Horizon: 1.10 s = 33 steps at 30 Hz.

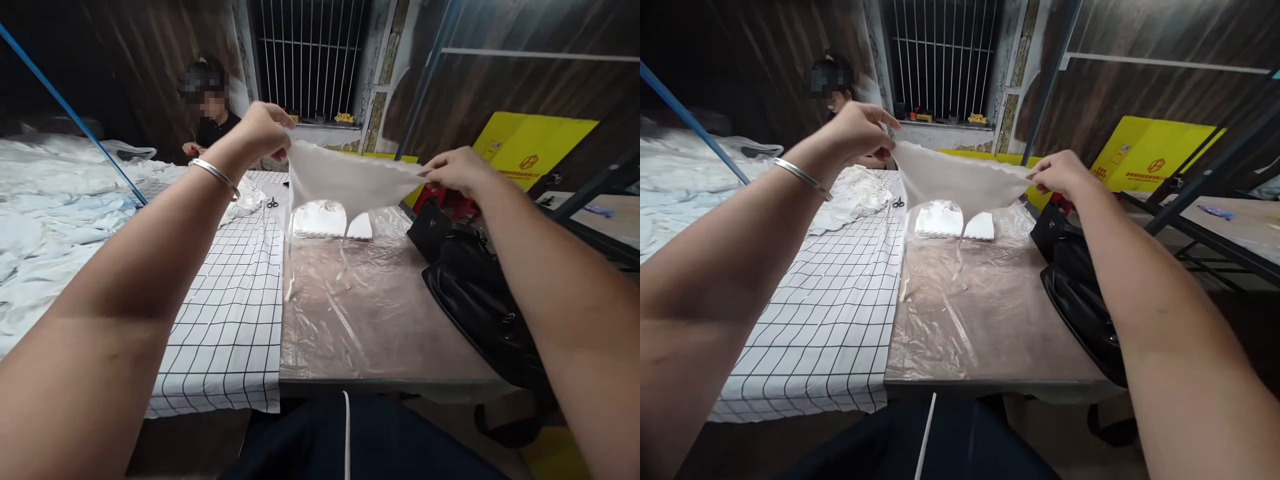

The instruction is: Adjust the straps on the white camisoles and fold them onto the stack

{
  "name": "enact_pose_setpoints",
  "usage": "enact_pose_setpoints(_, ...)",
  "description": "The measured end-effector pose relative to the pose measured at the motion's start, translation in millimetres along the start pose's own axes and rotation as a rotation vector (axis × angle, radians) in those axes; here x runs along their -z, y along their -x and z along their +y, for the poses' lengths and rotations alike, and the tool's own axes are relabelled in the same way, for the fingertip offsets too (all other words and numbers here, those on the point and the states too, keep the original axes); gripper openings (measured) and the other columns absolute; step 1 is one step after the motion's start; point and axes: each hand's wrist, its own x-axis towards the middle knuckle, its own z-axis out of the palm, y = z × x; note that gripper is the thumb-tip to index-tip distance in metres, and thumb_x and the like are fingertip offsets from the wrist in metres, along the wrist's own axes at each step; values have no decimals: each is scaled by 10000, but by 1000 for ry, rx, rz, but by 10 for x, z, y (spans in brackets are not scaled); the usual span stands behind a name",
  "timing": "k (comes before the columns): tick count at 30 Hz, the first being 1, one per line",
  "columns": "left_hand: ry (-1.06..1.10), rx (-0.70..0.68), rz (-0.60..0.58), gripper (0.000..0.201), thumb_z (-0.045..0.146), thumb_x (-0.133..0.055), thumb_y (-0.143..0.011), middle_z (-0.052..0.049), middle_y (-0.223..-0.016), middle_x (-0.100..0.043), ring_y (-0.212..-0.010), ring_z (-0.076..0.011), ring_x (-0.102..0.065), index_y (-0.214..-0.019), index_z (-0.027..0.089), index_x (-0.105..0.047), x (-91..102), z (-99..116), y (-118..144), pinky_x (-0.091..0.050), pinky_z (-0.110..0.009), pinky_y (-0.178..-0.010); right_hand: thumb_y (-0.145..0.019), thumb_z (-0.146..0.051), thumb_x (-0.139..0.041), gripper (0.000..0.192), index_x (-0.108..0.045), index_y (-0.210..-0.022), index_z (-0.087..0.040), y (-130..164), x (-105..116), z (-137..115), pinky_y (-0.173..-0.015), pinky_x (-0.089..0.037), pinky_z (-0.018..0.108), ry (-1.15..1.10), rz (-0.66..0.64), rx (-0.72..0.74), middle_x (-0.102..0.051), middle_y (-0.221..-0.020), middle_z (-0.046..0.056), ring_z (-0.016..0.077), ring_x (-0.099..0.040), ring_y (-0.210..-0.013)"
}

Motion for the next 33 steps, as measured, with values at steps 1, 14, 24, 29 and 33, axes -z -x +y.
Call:
enact_pose_setpoints(1, 17, -8, 14, 229, 30, -574, -804, 6, -680, -589, -685, -92, -592, -1019, 8, -650, 25, 23, 67, -517, -311, -743, -809, -221, -677, 262, -652, -1013, -59, 43, 68, -62, -617, -449, 283, 82, 2, -31, -627, -725, 55, 103, -521, -613)
enact_pose_setpoints(14, -139, 266, -370, 156, 277, -462, -757, 28, -541, -570, -540, -138, -531, -679, 197, -571, -844, -1361, 2902, -384, -250, -552, -569, -236, -643, 117, -564, -647, -198, 2593, -964, 1051, -518, -391, 241, -92, -345, -334, -546, -589, -22, 137, -510, -568)
enact_pose_setpoints(24, 491, 207, -419, 236, 405, -625, -805, -33, -814, -671, -710, -146, -612, -873, 182, -662, -818, -697, 3216, -474, -244, -631, -536, -565, -822, 507, -494, -646, -194, 3106, -1044, 269, -444, -280, 209, -802, -209, -496, -475, -520, -51, 73, -390, -460)
enact_pose_setpoints(29, 821, 352, -546, 380, 458, -752, -689, -1, -724, -624, -520, -89, -541, -893, 158, -638, -1157, -344, 3147, -437, -209, -469, -567, -496, -845, 468, -510, -614, -173, 3301, -1296, -72, -465, -272, 207, -930, -334, -411, -482, -518, -58, 58, -392, -468)
enact_pose_setpoints(33, 1004, 425, -590, 397, 475, -794, -646, 8, -602, -616, -490, -93, -553, -780, 138, -631, -1208, -334, 3122, -466, -215, -477, -588, -477, -849, 458, -510, -621, -171, 3385, -1293, -154, -475, -276, 209, -1028, -353, -423, -504, -522, -56, 58, -397, -476)
